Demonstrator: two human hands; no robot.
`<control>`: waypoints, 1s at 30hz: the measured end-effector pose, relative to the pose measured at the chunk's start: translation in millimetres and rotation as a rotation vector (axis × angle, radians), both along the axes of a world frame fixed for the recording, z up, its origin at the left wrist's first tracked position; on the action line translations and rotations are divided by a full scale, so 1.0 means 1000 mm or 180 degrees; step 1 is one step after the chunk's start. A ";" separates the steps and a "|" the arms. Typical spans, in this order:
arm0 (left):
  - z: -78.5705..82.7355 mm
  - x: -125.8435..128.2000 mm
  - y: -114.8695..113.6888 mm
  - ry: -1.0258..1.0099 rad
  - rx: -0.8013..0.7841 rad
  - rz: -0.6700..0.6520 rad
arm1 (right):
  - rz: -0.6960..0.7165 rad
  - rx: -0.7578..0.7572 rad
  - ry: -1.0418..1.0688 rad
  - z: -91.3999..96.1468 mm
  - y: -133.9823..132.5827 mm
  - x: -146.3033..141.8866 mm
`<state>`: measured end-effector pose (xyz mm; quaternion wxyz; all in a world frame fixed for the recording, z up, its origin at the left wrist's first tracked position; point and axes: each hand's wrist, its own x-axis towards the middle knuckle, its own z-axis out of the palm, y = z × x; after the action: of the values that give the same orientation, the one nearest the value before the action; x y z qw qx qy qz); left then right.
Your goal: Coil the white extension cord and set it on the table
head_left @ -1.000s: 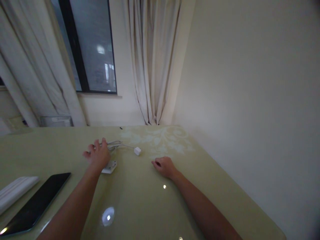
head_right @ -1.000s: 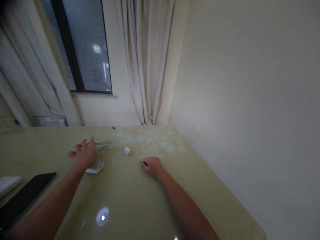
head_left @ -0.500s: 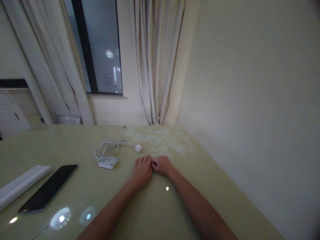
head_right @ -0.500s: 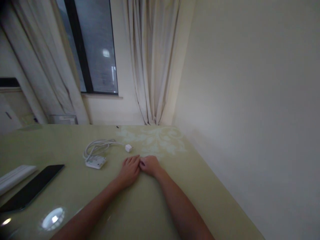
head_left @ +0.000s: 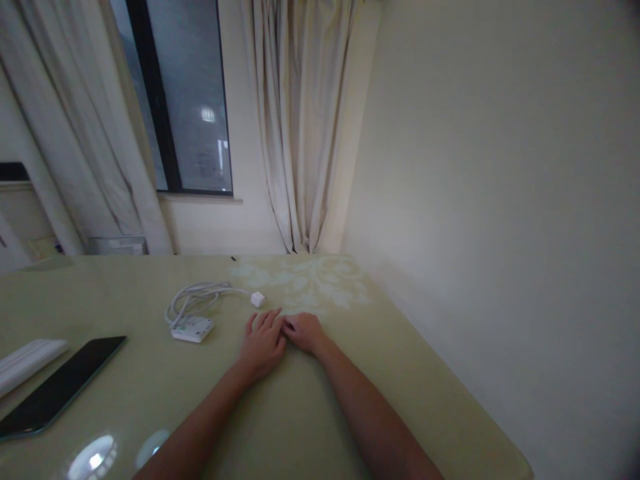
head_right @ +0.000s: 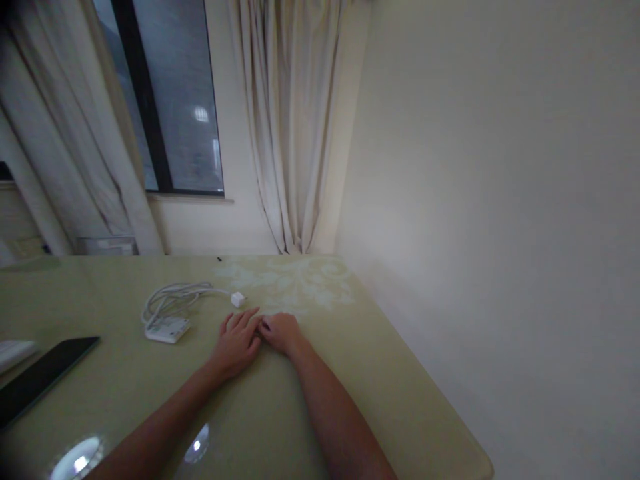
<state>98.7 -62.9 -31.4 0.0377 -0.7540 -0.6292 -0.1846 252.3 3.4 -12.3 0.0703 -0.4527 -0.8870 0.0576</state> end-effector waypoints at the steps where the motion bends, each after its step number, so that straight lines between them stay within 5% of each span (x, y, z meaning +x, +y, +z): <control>1: 0.000 0.000 -0.001 -0.0002 0.0067 0.0040 | 0.0001 -0.0004 0.0006 0.000 0.000 0.000; 30: 0.016 0.006 -0.004 0.0232 -0.0006 0.0099 | -0.0220 -0.0063 -0.0059 0.002 -0.001 0.002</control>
<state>104.9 -67.3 -15.5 0.0627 -0.7504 -0.6392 -0.1558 254.4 2.0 -10.6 0.0595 -0.4842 -0.8709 0.0597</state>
